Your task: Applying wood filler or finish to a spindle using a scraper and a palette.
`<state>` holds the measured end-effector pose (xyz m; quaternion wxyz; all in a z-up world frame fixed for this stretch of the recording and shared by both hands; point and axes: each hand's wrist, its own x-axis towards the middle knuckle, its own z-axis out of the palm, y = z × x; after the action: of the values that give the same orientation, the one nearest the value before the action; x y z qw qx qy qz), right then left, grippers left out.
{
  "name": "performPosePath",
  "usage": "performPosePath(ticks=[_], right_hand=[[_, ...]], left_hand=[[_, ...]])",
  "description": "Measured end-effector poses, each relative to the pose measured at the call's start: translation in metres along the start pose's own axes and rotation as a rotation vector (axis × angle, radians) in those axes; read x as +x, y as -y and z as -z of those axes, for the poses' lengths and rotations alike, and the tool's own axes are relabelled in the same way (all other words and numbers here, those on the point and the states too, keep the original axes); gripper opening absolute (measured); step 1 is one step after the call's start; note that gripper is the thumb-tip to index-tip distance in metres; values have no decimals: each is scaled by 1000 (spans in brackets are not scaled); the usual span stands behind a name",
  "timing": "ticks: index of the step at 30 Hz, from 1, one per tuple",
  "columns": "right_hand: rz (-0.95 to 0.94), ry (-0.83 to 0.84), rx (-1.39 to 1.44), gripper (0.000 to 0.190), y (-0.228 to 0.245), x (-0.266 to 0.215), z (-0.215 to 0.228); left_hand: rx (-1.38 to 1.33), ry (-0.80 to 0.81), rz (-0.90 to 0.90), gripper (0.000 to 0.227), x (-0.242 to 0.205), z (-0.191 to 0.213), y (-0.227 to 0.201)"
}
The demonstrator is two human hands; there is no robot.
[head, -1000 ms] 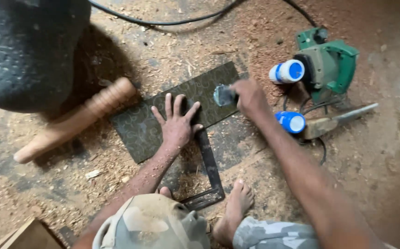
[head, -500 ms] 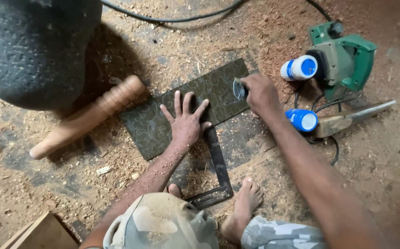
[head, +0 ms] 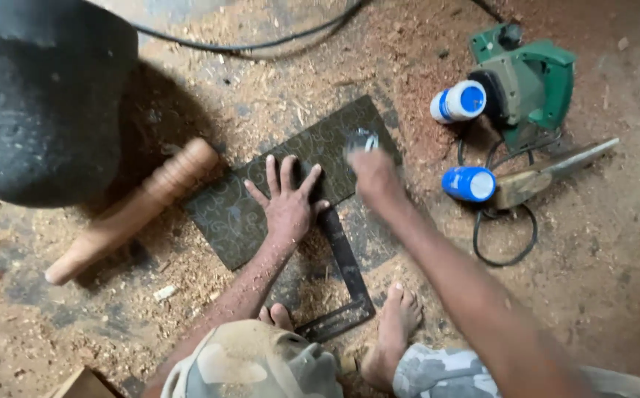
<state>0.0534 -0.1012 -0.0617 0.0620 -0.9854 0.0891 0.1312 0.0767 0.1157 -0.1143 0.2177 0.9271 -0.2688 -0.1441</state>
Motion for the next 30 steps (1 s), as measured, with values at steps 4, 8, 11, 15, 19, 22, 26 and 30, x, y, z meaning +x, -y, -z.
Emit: performPosePath(ticks=[4, 8, 11, 15, 19, 22, 26, 30], right_hand=[[176, -155, 178, 23, -12, -13, -15], [212, -533, 89, 18, -27, 14, -16], [52, -280, 74, 18, 22, -13, -21], [146, -327, 181, 18, 19, -30, -1], [45, -186, 265, 23, -23, 10, 18], [42, -180, 101, 20, -51, 24, -1], [-384, 210, 228, 17, -23, 1, -11], [-384, 277, 362, 24, -20, 7, -3]], left_hand=[[21, 76, 9, 78, -1, -1, -1], [27, 104, 9, 77, -4, -4, 0], [-15, 76, 0, 76, 3, -8, -3], [-8, 77, -20, 76, -1, -6, -2], [-20, 49, 10, 74, -8, 4, 0], [-36, 64, 13, 73, -4, 9, -4], [-49, 62, 7, 74, -2, 3, -2], [-35, 64, 4, 75, 0, -1, -2]])
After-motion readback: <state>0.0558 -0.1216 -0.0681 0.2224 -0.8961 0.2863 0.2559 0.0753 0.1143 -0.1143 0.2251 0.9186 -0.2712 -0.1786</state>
